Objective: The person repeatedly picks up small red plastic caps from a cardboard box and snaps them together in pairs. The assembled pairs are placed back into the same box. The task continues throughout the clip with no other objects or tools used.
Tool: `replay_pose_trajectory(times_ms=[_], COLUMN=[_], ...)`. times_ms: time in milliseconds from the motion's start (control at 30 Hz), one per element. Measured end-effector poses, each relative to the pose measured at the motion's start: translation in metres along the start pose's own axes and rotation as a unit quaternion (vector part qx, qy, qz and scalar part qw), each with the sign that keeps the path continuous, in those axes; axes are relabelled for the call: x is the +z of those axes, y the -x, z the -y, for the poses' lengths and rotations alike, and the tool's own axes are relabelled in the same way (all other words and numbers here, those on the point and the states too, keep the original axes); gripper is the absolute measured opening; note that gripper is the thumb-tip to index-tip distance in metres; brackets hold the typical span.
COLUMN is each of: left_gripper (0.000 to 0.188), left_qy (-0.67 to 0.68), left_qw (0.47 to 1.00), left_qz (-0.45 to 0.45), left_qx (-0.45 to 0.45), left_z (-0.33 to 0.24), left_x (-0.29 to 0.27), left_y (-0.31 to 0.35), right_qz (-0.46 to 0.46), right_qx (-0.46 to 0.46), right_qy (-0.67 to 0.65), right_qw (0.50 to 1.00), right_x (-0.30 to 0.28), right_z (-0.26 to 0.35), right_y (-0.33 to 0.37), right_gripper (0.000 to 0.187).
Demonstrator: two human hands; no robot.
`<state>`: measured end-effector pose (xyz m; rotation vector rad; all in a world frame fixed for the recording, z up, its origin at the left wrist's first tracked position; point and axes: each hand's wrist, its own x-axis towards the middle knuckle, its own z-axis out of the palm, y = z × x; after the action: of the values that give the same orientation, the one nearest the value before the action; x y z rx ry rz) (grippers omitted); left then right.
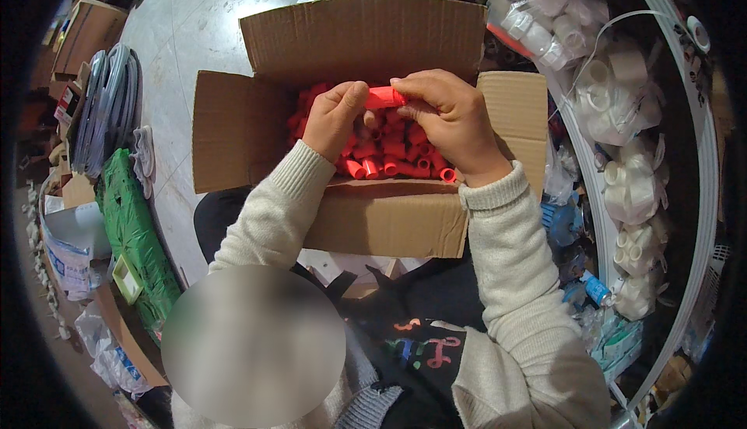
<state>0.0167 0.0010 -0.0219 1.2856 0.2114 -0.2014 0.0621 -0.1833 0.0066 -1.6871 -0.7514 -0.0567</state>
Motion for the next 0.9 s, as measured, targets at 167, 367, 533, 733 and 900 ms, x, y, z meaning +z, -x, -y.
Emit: replay_pose_trajectory(times_ms=[167, 367, 533, 733, 900], left_gripper=[0.024, 0.020, 0.031, 0.031, 0.028], left_qy=[-0.021, -0.045, -0.095, -0.049, -0.039], left_qw=[1.000, 0.994, 0.969, 0.983, 0.981], left_qz=[0.006, -0.001, 0.022, 0.031, -0.009], left_qx=[0.009, 0.095, 0.226, 0.174, 0.187], left_z=[0.001, -0.004, -0.003, 0.002, -0.004], left_x=[-0.003, 0.007, 0.007, 0.013, 0.013], left_y=[-0.002, 0.002, 0.001, 0.001, 0.003], right_qz=[-0.008, -0.031, -0.033, -0.031, -0.018], right_qx=[-0.002, 0.103, 0.247, 0.335, 0.129], right_qy=[0.018, -0.014, -0.172, -0.227, -0.093], right_qw=[1.000, 0.994, 0.953, 0.914, 0.987], right_x=[0.002, 0.003, 0.007, 0.000, 0.007], right_z=[-0.001, -0.004, -0.005, -0.003, -0.003], right_y=[0.000, 0.000, 0.000, -0.003, 0.000], right_gripper=[0.026, 0.025, 0.019, 0.027, 0.033])
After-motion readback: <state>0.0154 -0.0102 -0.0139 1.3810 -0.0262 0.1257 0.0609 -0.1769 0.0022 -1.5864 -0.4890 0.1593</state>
